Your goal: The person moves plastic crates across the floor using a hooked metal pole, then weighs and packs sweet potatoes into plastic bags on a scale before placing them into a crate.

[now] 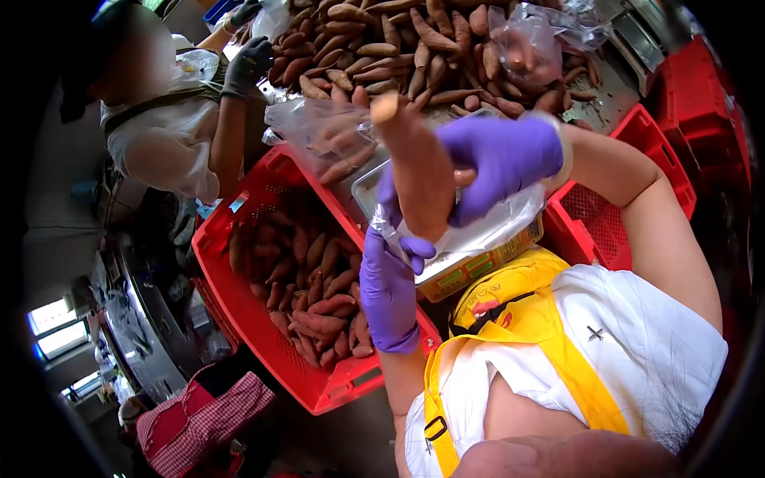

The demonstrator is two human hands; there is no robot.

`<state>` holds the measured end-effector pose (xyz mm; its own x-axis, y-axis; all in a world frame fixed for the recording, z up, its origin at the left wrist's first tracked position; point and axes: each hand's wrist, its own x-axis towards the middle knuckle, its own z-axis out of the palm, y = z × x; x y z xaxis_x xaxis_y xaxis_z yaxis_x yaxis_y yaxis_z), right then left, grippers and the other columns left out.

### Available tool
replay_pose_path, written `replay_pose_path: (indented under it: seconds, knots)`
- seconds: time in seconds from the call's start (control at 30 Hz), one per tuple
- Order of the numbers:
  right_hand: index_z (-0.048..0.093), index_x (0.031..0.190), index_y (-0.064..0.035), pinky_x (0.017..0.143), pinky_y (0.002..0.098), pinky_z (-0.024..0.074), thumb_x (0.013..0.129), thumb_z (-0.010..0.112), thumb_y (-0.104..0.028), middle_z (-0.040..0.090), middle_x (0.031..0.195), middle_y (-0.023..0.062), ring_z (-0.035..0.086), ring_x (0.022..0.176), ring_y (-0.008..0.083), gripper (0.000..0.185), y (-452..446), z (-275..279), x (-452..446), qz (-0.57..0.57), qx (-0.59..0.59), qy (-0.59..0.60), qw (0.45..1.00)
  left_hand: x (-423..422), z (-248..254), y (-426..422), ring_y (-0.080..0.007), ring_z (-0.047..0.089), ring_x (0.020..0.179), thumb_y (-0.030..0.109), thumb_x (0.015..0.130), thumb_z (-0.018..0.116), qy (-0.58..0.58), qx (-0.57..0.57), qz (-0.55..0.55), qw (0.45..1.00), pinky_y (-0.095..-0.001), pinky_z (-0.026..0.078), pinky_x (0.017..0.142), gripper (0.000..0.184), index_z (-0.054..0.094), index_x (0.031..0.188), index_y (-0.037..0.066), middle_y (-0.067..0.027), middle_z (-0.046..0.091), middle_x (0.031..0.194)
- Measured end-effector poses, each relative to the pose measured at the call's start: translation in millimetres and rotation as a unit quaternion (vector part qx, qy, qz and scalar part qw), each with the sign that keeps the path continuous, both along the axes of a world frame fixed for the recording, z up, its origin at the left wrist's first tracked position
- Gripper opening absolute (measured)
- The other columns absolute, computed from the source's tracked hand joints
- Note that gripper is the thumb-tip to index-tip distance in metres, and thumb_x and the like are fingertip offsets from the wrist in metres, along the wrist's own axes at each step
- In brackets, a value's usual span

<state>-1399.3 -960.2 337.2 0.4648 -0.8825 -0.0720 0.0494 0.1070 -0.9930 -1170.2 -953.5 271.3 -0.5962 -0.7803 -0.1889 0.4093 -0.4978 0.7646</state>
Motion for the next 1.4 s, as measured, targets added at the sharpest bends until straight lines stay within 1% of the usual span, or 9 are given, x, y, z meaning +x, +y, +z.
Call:
replay_pose_path:
  seconds: [0.2,0.37,0.5,0.7,0.97,1.07,1.2,1.3,1.4]
  knots:
    - [0.064,0.099,-0.0040,0.079,0.0431,0.0489,0.074,0.062,-0.008,0.066,0.095,0.0187,0.063,0.092,0.0375,0.025,50,-105,12,-0.052,-0.145,0.556,0.817,11,4,9,-0.0041,0.051,0.072,0.035,0.100,0.042,-0.079,-0.095,0.009,0.992,-0.0177,0.036,0.063,0.051,0.046,0.136,0.000,-0.0098,0.053,0.131]
    - [0.063,0.110,-0.0048,0.083,0.0408,0.0492,0.082,0.059,-0.008,0.067,0.096,0.0168,0.064,0.093,0.0344,0.028,78,-105,9,-0.166,-0.080,0.518,0.835,16,-4,24,-0.0102,0.058,0.084,0.033,0.099,0.047,-0.066,-0.160,-0.004,0.985,-0.0219,0.044,0.073,0.046,0.053,0.129,0.000,-0.0118,0.060,0.123]
    - [0.054,0.128,-0.0127,0.083,0.0351,0.0497,0.085,0.063,-0.023,0.063,0.108,0.0092,0.063,0.094,0.0256,0.046,123,-65,17,-0.170,-0.425,0.603,0.654,35,-27,33,-0.0186,0.059,0.095,0.020,0.094,0.060,-0.273,-0.393,0.154,0.864,-0.0309,0.045,0.089,0.030,0.063,0.116,0.001,-0.0097,0.063,0.107]
    - [0.060,0.106,-0.0100,0.095,0.0371,0.0441,0.080,0.073,-0.022,0.064,0.109,0.0081,0.058,0.109,0.0280,0.031,194,-40,1,-0.467,-0.399,0.593,0.522,53,-12,55,-0.0159,0.058,0.098,0.023,0.095,0.059,-0.324,-0.375,0.223,0.839,-0.0285,0.047,0.086,0.041,0.054,0.128,0.000,-0.0101,0.060,0.115]
    - [0.056,0.107,-0.0101,0.099,0.0429,0.0392,0.077,0.076,-0.032,0.061,0.110,0.0087,0.053,0.113,0.0312,0.042,224,-51,8,-0.516,-0.352,0.555,0.550,21,-2,71,-0.0295,0.053,0.114,0.044,0.082,0.071,-0.374,-0.453,0.207,0.783,-0.0384,0.039,0.097,0.069,0.050,0.131,0.000,-0.0155,0.056,0.123]
    - [0.042,0.136,-0.0122,0.108,0.0464,0.0237,0.077,0.070,-0.049,0.047,0.133,0.0096,0.037,0.129,0.0309,0.075,222,-69,9,-0.511,-0.288,0.597,0.547,5,-2,69,-0.0342,0.058,0.103,0.046,0.080,0.071,-0.494,-0.636,0.239,0.542,-0.0410,0.044,0.090,0.075,0.046,0.135,0.001,-0.0207,0.058,0.118]
    - [0.032,0.144,-0.0126,0.108,0.0503,0.0180,0.076,0.065,-0.054,0.043,0.138,0.0101,0.028,0.135,0.0306,0.086,197,-90,18,-0.507,-0.236,0.607,0.565,-13,-21,53,-0.0357,0.063,0.080,0.042,0.081,0.069,-0.598,-0.617,0.250,0.446,-0.0408,0.048,0.076,0.061,0.057,0.121,-0.003,-0.0203,0.066,0.089]
    - [0.049,0.133,-0.0110,0.104,0.0467,0.0292,0.078,0.066,-0.043,0.056,0.123,0.0116,0.047,0.120,0.0294,0.066,192,-127,-13,-0.450,-0.125,0.732,0.496,-8,-33,49,-0.0246,0.065,0.074,0.023,0.085,0.067,-0.445,-0.374,0.143,0.801,-0.0365,0.050,0.077,0.033,0.063,0.097,-0.007,-0.0147,0.068,0.081]
    - [0.069,0.081,-0.0030,0.082,0.0318,0.0497,0.084,0.062,-0.018,0.068,0.082,0.0123,0.067,0.081,0.0273,0.017,199,-109,-39,-0.462,-0.055,0.529,0.710,-6,-2,49,-0.0229,0.067,0.085,0.010,0.092,0.053,-0.041,-0.122,-0.024,0.991,-0.0350,0.050,0.086,0.020,0.063,0.098,-0.006,-0.0155,0.069,0.093]
